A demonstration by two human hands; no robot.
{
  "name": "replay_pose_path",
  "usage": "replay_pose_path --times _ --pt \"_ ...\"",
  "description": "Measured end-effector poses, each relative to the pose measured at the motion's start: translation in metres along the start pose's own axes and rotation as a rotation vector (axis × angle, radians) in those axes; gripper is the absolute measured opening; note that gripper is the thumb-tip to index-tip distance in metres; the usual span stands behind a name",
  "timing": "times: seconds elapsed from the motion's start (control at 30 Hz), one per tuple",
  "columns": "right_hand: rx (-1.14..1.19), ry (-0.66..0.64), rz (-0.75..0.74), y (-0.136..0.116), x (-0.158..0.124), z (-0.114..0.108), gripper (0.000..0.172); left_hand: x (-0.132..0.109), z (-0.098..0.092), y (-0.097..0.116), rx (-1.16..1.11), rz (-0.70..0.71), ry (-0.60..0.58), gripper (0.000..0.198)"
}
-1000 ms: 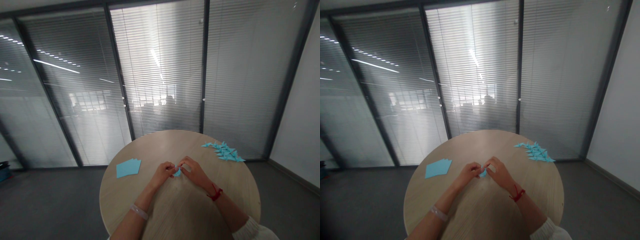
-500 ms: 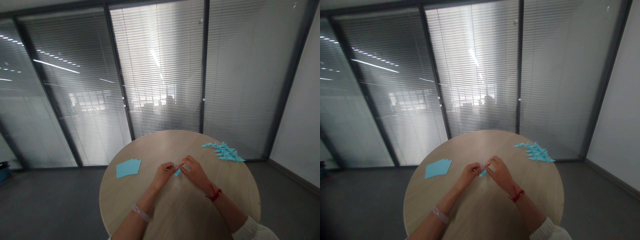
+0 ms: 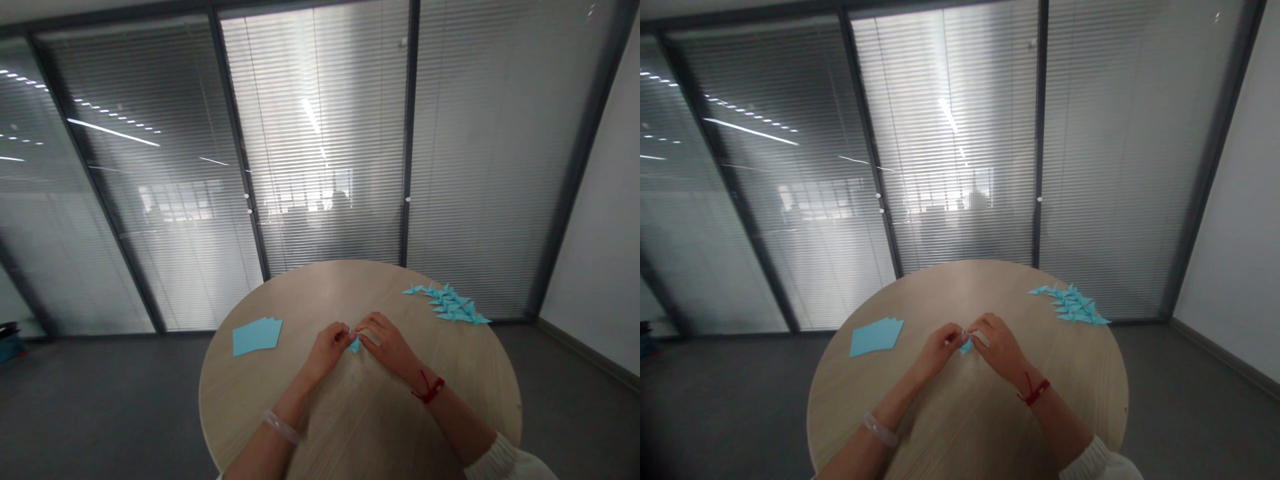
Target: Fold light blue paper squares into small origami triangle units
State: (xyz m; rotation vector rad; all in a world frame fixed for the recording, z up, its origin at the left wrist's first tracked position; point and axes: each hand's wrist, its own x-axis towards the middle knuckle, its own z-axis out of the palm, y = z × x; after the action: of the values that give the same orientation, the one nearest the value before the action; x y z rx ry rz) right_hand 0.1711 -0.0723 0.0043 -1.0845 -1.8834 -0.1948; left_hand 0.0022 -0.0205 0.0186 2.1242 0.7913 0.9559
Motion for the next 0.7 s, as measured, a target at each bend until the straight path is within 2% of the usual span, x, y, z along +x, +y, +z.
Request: replay_pose_path --times 0.17,0.33,0.5,0.7 --pt "-0.055 -0.029 -0.043 -0.0025 0.0015 -0.0031 0.009 -0.0009 -0.0008 -0.0011 0.008 0.038 -0.017 0.034" --pt "-0.096 -0.019 -0.078 -0.0058 0.0034 -0.0045 0.011 0.0002 -0.0011 -0.0014 -0.035 -0.009 -0.045 0.038" --pt "-0.076 -0.002 -0.065 -0.0062 0.0032 -0.0044 0.01 0.0041 0.0 -0.006 -0.142 -0.065 -0.107 0.043" --pt "-0.016 0.054 -0.03 -0.0062 0.0025 -0.0032 0.01 0.0043 0.0035 -0.0065 -0.238 -0.079 -0.093 0.043"
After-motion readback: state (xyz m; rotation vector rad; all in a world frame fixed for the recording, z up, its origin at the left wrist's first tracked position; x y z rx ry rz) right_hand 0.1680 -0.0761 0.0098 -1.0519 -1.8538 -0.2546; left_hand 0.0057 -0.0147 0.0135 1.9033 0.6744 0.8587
